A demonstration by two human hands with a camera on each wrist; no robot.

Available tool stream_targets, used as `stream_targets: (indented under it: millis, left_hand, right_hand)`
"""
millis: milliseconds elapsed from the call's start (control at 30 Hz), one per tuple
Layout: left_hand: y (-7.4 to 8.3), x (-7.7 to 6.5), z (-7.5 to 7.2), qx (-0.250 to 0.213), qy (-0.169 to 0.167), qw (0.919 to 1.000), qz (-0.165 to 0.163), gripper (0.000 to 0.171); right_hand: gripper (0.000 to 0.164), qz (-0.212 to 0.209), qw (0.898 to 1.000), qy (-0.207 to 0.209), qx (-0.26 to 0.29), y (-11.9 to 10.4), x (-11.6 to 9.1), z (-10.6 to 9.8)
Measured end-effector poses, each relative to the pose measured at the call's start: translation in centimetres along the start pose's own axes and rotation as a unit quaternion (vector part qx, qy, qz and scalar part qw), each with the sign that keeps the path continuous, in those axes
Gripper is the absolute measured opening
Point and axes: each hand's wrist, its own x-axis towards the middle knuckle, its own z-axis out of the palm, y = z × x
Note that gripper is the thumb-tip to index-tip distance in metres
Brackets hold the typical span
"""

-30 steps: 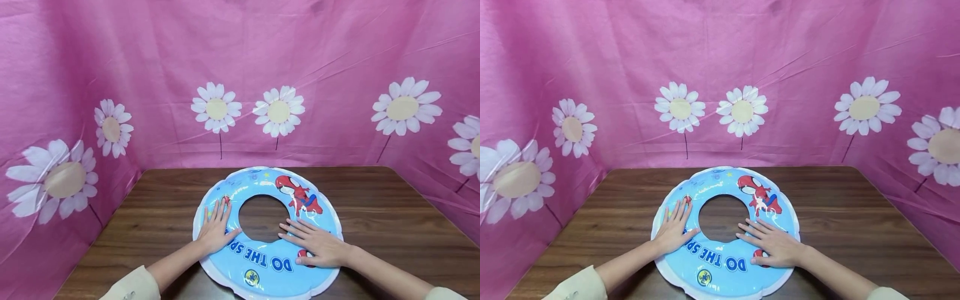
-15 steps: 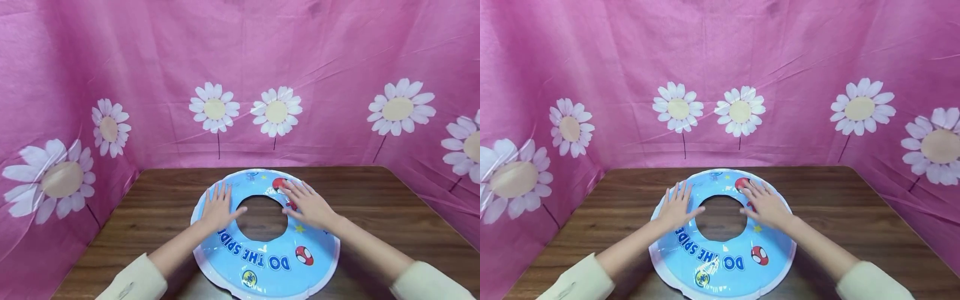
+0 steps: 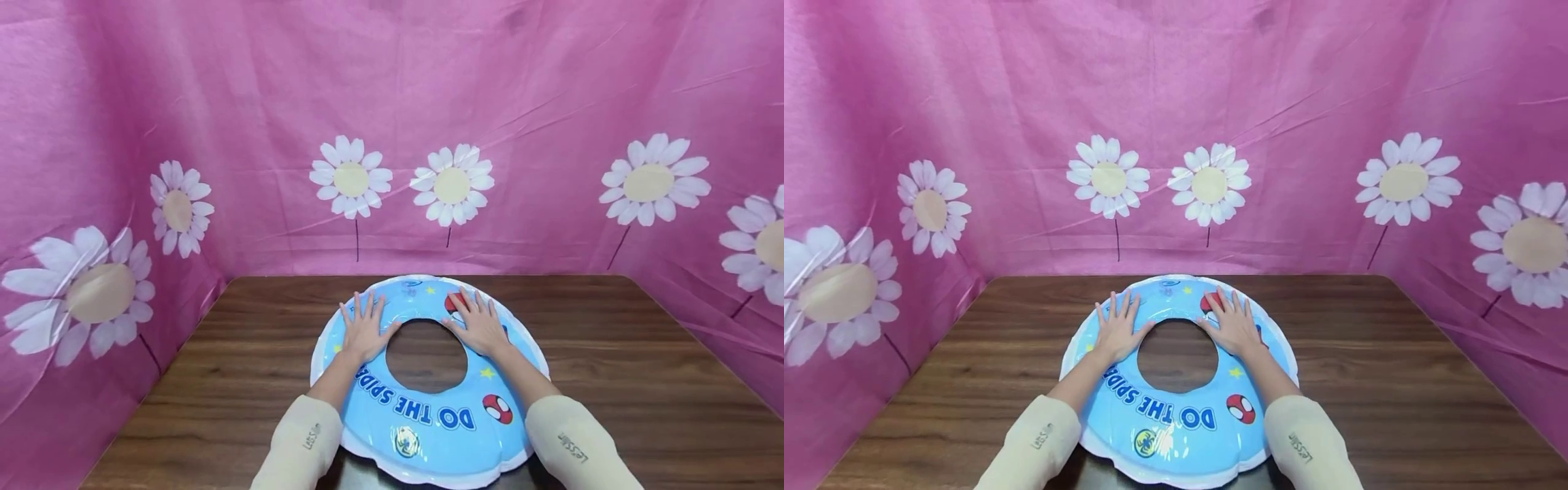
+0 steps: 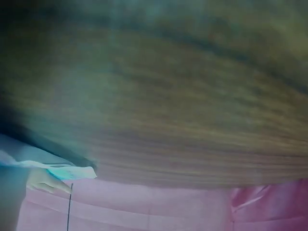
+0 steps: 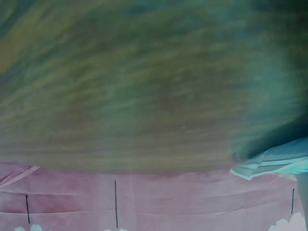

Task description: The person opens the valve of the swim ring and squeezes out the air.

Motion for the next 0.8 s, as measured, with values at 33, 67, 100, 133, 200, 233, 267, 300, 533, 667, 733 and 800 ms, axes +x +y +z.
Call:
stream_targets:
  millis: [33, 67, 100, 133, 200, 233, 267, 300, 533, 667, 733, 800]
  left_hand:
    - [0.0, 0.0, 0.0, 0.001, 0.005, 1.0, -0.008, 0.075]
    - [0.1, 0.1, -0.1, 0.005, 0.003, 0.9998, -0.018, 0.074]
    - [0.1, 0.2, -0.1, 0.007, -0.001, 0.9996, -0.028, 0.073]
    - [0.1, 0.2, -0.2, 0.009, -0.009, 0.9993, -0.036, 0.072]
    - [0.2, 0.3, -0.4, 0.011, -0.029, 0.9984, -0.046, 0.07]
    - [0.2, 0.4, -0.5, 0.013, -0.038, 0.998, -0.049, 0.069]
    - [0.2, 0.4, -0.6, 0.013, -0.048, 0.9973, -0.053, 0.069]
    - [0.3, 0.5, -0.7, 0.012, -0.055, 0.997, -0.054, 0.068]
    - [0.3, 0.5, -0.5, 0.005, -0.075, 0.9951, -0.065, 0.068]
    - [0.3, 0.4, -0.4, 0.0, -0.088, 0.9934, -0.073, 0.067]
    - [0.0, 0.6, 0.5, -0.007, -0.077, 0.9947, -0.069, 0.069]
    - [0.0, 0.5, 0.6, -0.01, -0.077, 0.9946, -0.069, 0.07]
  right_hand:
    - [0.071, 0.002, 1.0, -0.001, -0.004, 0.0, 0.0, 0.1]
    - [0.069, 0.004, 1.0, 0.001, -0.004, 0.0, 0.0, 0.1]
    - [0.068, 0.006, 1.0, 0.002, -0.005, 0.0, 0.0, 0.1]
    - [0.066, 0.008, 1.0, 0.001, -0.006, 0.0, 0.1, 0.0]
    - [0.064, 0.013, 1.0, -0.007, -0.006, -0.1, 0.1, -0.1]
    - [0.063, 0.016, 1.0, -0.014, -0.002, -0.2, 0.1, -0.2]
    - [0.063, 0.021, 1.0, -0.02, 0.001, -0.2, 0.2, -0.3]
    - [0.062, 0.025, 0.999, -0.026, 0.005, -0.2, 0.2, -0.4]
    - [0.064, 0.047, 0.997, -0.064, 0.007, -0.3, 0.3, -0.6]
    - [0.064, 0.053, 0.996, -0.077, 0.0, -0.2, 0.3, -0.3]
    - [0.064, 0.056, 0.995, -0.082, -0.001, -0.2, 0.2, -0.1]
    - [0.064, 0.057, 0.995, -0.084, -0.002, -0.2, 0.1, 0.0]
